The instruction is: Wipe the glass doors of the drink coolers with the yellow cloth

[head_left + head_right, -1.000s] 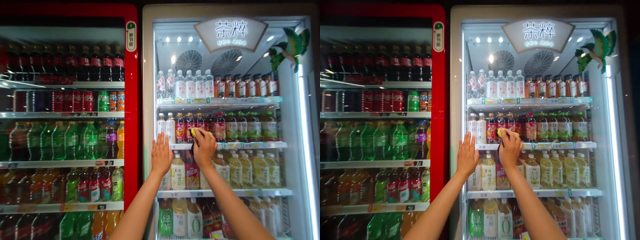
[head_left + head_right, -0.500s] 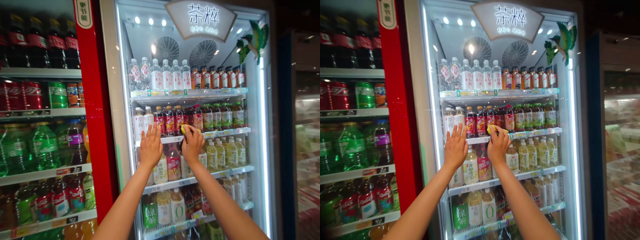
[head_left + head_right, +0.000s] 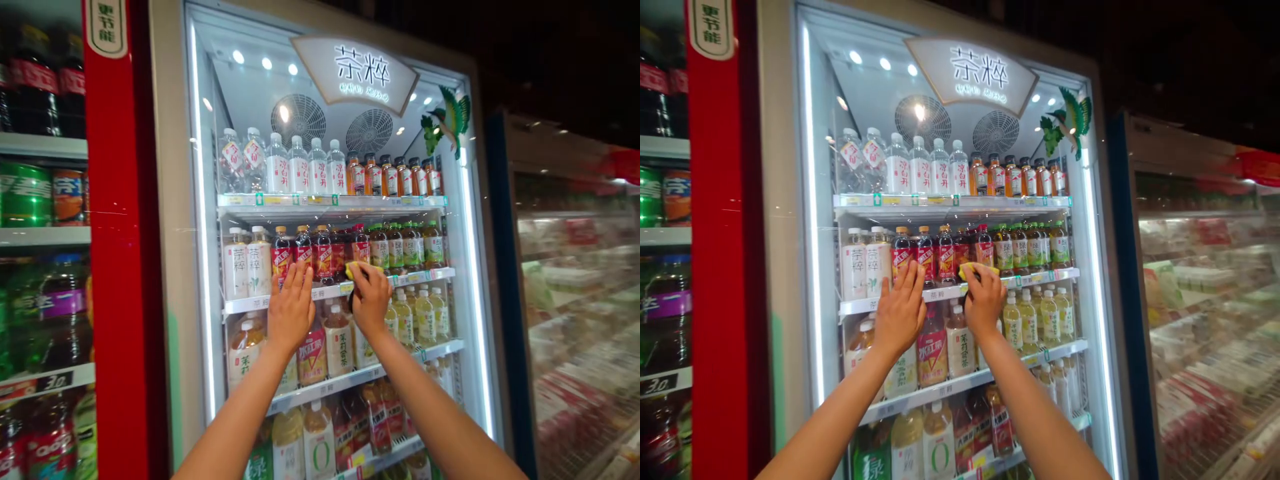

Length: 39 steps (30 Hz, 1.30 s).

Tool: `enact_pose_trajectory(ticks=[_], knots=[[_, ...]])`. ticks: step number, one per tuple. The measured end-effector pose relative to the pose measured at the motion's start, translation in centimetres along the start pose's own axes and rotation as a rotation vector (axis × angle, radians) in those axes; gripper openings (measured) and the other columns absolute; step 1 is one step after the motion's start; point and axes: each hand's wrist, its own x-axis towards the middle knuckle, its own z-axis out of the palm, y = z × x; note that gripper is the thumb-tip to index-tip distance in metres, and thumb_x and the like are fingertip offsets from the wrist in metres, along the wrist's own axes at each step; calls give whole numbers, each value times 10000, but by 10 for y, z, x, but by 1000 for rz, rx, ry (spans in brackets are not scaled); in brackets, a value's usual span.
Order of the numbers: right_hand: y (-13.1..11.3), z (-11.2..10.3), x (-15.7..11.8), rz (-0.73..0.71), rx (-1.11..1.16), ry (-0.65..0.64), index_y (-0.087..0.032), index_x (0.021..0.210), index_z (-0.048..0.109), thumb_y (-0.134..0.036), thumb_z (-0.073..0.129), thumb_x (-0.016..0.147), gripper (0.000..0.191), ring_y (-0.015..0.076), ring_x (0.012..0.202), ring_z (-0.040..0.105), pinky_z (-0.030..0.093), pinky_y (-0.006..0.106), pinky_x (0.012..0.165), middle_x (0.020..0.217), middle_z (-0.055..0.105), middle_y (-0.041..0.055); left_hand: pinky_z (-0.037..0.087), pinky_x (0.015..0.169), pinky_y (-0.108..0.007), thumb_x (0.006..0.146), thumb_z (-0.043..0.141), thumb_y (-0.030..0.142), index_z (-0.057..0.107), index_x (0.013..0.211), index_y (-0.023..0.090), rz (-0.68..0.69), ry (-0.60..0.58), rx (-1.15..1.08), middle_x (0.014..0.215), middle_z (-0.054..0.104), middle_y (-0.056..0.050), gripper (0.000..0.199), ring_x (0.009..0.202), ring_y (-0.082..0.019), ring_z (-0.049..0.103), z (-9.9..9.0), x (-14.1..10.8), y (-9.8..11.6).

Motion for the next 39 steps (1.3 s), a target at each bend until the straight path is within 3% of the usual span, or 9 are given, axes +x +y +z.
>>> enact_pose_trajectory(ticks=[3, 7, 11, 17, 21, 25, 29, 35, 39], knots=[[8, 0, 17, -118, -17, -98, -351, 1347, 640, -35, 507, 880, 579, 245, 1249, 503, 370, 388, 981, 1343, 650, 45, 97, 1303, -538, 928, 530, 150, -37, 1647, 208, 6, 15, -2, 1670, 282, -114, 917, 1572, -252, 209, 4, 10, 8], [45, -6, 55, -40, -78, 11, -343, 1342, 644, -91, 503, 920, 511, 259, 1198, 525, 383, 392, 927, 1315, 671, 47, 95, 1305, -540, 920, 533, 149, -16, 1649, 229, -8, 24, -23, 1679, 260, -93, 916, 1572, -255, 210, 10, 27, 21], [65, -14, 29, 90, -91, 164, -332, 1357, 630, -138, 497, 933, 485, 289, 1146, 540, 400, 427, 902, 1281, 685, 70, 88, 1305, -540, 920, 532, 155, 22, 1651, 223, -1, 8, -26, 1679, 257, -93, 894, 1570, -264, 215, 18, 33, 35], [65, -17, 32, -105, -59, -29, -339, 1322, 660, -62, 512, 893, 532, 252, 1226, 527, 399, 395, 952, 1318, 676, 44, 24, 1308, -512, 932, 516, 166, 62, 1650, 197, 61, 4, -14, 1667, 293, -96, 850, 1579, -239, 183, 32, 46, 55], [116, -24, 68, 3, -80, 100, -310, 1313, 672, -103, 507, 907, 485, 257, 1158, 542, 409, 403, 939, 1288, 668, 59, 15, 1310, -488, 920, 541, 188, 98, 1648, 189, 56, -31, -16, 1675, 264, -92, 853, 1585, -224, 152, 41, 58, 73], [155, -34, 42, 163, -138, 244, -272, 1344, 653, -164, 512, 919, 461, 272, 1085, 549, 430, 435, 917, 1207, 620, 111, -40, 1306, -474, 914, 551, 193, 145, 1644, 178, 64, -39, -11, 1669, 273, -89, 836, 1587, -210, 127, 51, 61, 92], [160, -38, 26, 78, -102, 135, -323, 1343, 657, -135, 516, 911, 492, 264, 1051, 563, 447, 430, 909, 1159, 645, 88, -76, 1303, -442, 935, 519, 206, 243, 1627, 169, 93, -45, -21, 1659, 303, -71, 746, 1584, -200, 133, 59, 67, 109], [222, -56, 77, 65, 13, 218, -262, 1274, 700, -137, 529, 898, 431, 248, 1070, 639, 501, 437, 980, 1133, 730, 66, -77, 1299, -438, 929, 520, 202, 322, 1603, 177, 73, -24, -22, 1669, 268, -75, 704, 1585, -200, 97, 71, 86, 135], [249, -65, 37, 55, 39, 259, -269, 1381, 629, -147, 495, 945, 472, 260, 1244, 614, 473, 502, 1092, 1302, 701, 84, -96, 1295, -445, 913, 538, 183, 291, 1617, 214, 61, -14, -30, 1665, 275, -65, 746, 1584, -181, 46, 83, 84, 153]])
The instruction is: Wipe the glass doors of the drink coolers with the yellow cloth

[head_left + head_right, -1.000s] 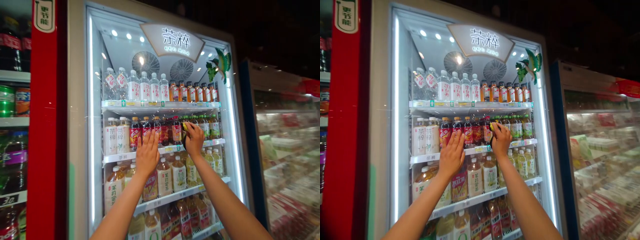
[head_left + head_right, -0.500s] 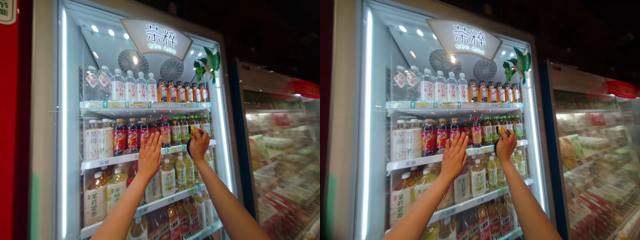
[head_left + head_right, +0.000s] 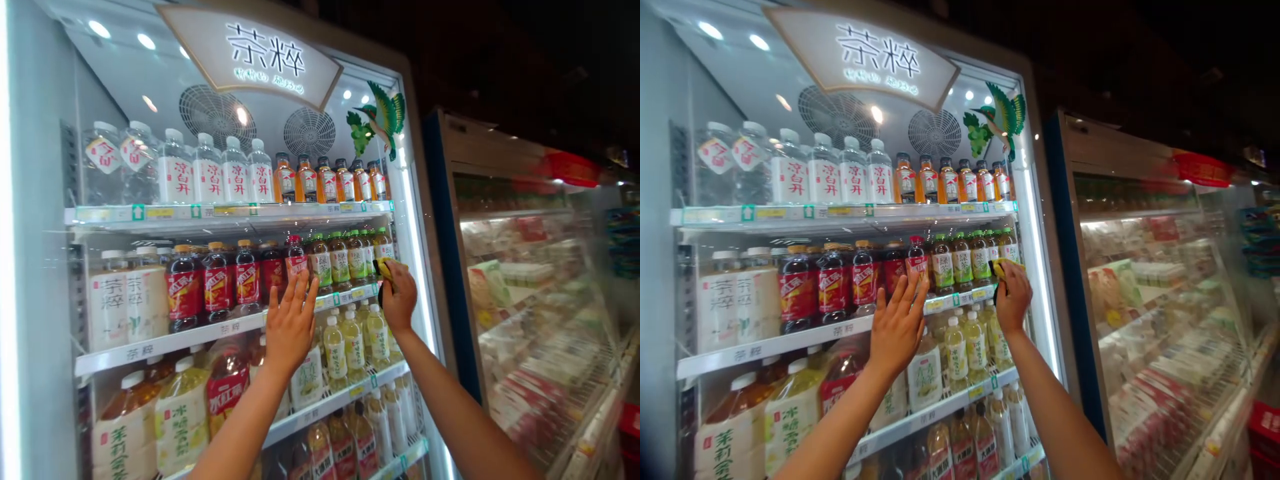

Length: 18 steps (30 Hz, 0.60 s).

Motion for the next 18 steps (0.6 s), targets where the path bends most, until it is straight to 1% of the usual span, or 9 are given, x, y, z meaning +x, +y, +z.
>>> enact_pose_trajectory(ticks=[2, 4, 7, 9, 11, 13, 15, 16, 18], knots=[[-4, -6, -27, -74, -36, -83, -300, 1486, 525, -134, 462, 975, 542, 265, 1370, 530, 453, 512, 1118, 1442, 617, 87, -92, 1297, -446, 915, 542, 185, 223, 1635, 216, 16, 1, -14, 1663, 277, -61, 788, 1584, -172, 37, 6, 0, 9], [-9, -6, -37, -194, -39, -188, -350, 1484, 520, -97, 430, 983, 568, 251, 1422, 487, 428, 507, 1148, 1477, 595, 49, -75, 1303, -449, 920, 548, 189, 159, 1646, 229, 34, 7, -31, 1664, 274, -56, 825, 1584, -173, 52, 12, 4, 18], [2, 1, -9, -276, -46, -221, -367, 1420, 586, -75, 427, 983, 549, 231, 1418, 496, 426, 468, 1154, 1462, 610, 19, -57, 1306, -458, 930, 551, 196, 94, 1649, 245, 40, 33, -60, 1666, 261, -54, 854, 1583, -182, 77, 21, 17, 33], [23, 2, 19, -243, -63, -172, -351, 1407, 601, -82, 418, 988, 530, 238, 1417, 495, 436, 465, 1142, 1450, 617, 30, -56, 1306, -462, 936, 543, 193, 66, 1648, 249, 38, 41, -78, 1669, 251, -54, 858, 1582, -184, 79, 27, 26, 44], [44, -3, 33, -167, -90, -129, -335, 1428, 583, -96, 400, 998, 525, 248, 1410, 499, 443, 477, 1133, 1451, 609, 53, -60, 1305, -466, 942, 531, 186, 47, 1646, 252, 34, 35, -94, 1671, 245, -56, 857, 1581, -182, 73, 32, 31, 53], [59, -12, 24, -77, -118, -73, -321, 1475, 534, -109, 381, 1009, 534, 252, 1394, 509, 448, 489, 1129, 1449, 597, 84, -70, 1302, -474, 951, 516, 182, 38, 1646, 254, 29, 22, -106, 1671, 244, -58, 846, 1580, -183, 68, 37, 32, 62], [64, -22, 0, -21, -127, -21, -315, 1532, 457, -106, 364, 1011, 569, 249, 1388, 510, 461, 493, 1119, 1447, 580, 106, -74, 1300, -480, 961, 498, 183, 34, 1645, 259, 24, 14, -115, 1671, 245, -58, 829, 1578, -186, 75, 42, 31, 70], [63, -25, -12, -18, -129, -14, -319, 1555, 419, -104, 364, 1009, 589, 250, 1397, 499, 467, 497, 1115, 1455, 567, 110, -70, 1301, -479, 964, 491, 181, 32, 1644, 263, 23, 12, -118, 1670, 245, -57, 825, 1578, -187, 86, 44, 31, 74], [61, -26, -24, -75, -142, -81, -344, 1569, 384, -104, 398, 995, 623, 261, 1435, 461, 467, 509, 1114, 1482, 546, 97, -55, 1304, -473, 960, 487, 173, 25, 1643, 272, 23, 14, -121, 1670, 247, -54, 830, 1576, -189, 112, 48, 33, 81]])
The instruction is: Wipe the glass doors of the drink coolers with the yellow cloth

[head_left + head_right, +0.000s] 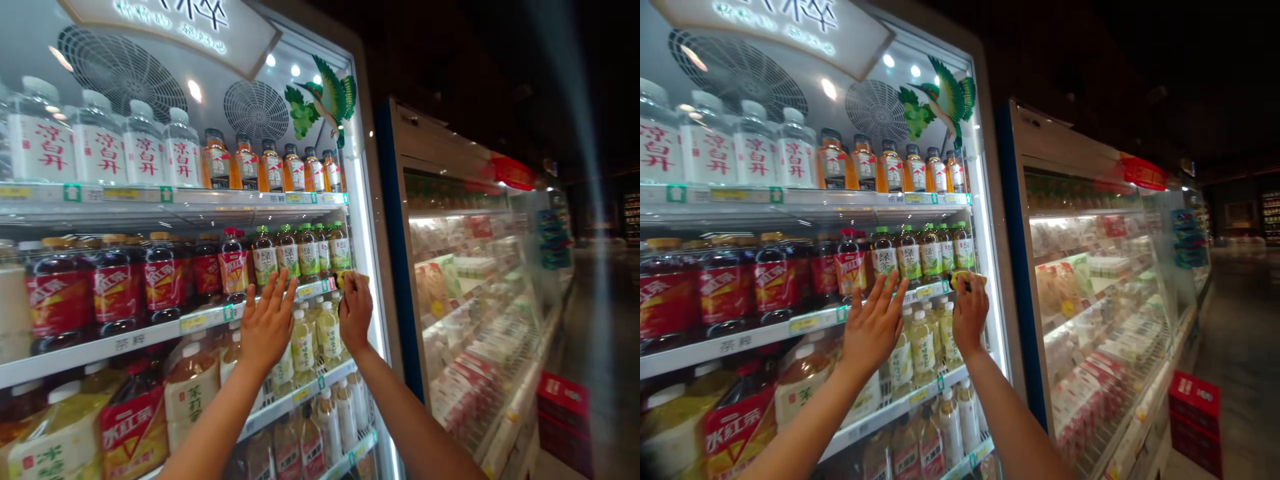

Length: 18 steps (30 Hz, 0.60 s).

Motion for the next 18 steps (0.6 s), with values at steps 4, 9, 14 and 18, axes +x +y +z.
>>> enact_pose_trajectory(ticks=[4, 9, 14, 18], knots=[[14, 7, 35, -108, -11, -87, -379, 1499, 486, -69, 448, 959, 623, 258, 1452, 440, 445, 490, 1127, 1466, 582, 47, -44, 1306, -467, 942, 503, 164, 12, 1641, 274, 1, 13, 8, 1668, 252, -56, 862, 1573, -200, 147, 9, 10, 10], [47, 1, 57, 2, -12, -29, -317, 1487, 517, -129, 406, 1005, 530, 260, 1393, 487, 414, 514, 1147, 1439, 591, 99, -40, 1307, -469, 940, 503, 167, 13, 1643, 268, -15, 13, 20, 1667, 255, -56, 863, 1573, -204, 151, 16, 14, 20], [45, 0, 38, -8, 69, -45, -343, 1522, 470, -119, 379, 1000, 575, 260, 1395, 491, 438, 510, 1143, 1454, 569, 90, -47, 1309, -442, 948, 495, 169, 11, 1646, 269, 7, 23, 23, 1657, 281, -49, 855, 1571, -175, 134, 19, 13, 26], [56, 9, 87, -100, 125, -98, -322, 1464, 554, -55, 397, 937, 611, 247, 1387, 501, 417, 489, 1178, 1435, 597, 68, -42, 1313, -441, 931, 507, 156, 24, 1649, 259, 38, 38, 36, 1660, 284, -49, 871, 1574, -171, 114, 25, 26, 29]])
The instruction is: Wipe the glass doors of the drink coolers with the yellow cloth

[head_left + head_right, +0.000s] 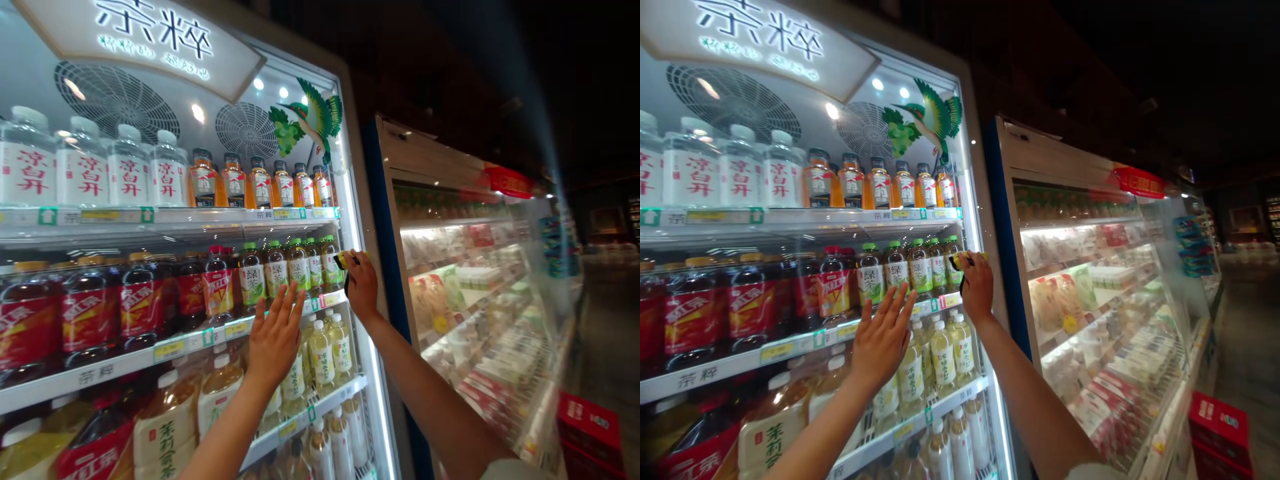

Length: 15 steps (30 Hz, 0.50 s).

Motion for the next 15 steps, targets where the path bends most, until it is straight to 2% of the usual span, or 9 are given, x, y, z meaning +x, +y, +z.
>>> enact_pose_trajectory(ticks=[3, 8, 12, 15], knots=[[25, -7, 24, 35, -20, -20, -290, 1457, 564, -87, 391, 954, 569, 249, 1409, 477, 363, 534, 1209, 1452, 586, 82, -46, 1312, -442, 929, 512, 158, 35, 1650, 238, 16, 10, 17, 1663, 285, -60, 868, 1576, -174, 91, 5, 9, 3], [56, -12, 26, 99, -13, 59, -240, 1445, 573, -111, 402, 960, 530, 251, 1390, 500, 404, 518, 1181, 1440, 593, 111, -37, 1315, -443, 931, 523, 176, 54, 1650, 221, 56, 27, 36, 1658, 303, -58, 859, 1580, -173, 81, 9, 17, 1], [52, 1, 72, 115, -6, 90, -203, 1424, 598, -99, 405, 949, 523, 266, 1368, 526, 430, 508, 1162, 1417, 608, 135, -39, 1314, -464, 939, 532, 209, 51, 1648, 217, 97, 24, 61, 1669, 277, -57, 857, 1584, -178, 83, 10, 33, -7], [34, 6, 92, 11, 22, 26, -252, 1442, 583, -154, 429, 984, 492, 253, 1359, 535, 444, 484, 1158, 1444, 592, 108, -48, 1312, -477, 954, 510, 211, 59, 1650, 215, 94, 20, 65, 1676, 256, -58, 829, 1585, -188, 82, 10, 48, -11]])
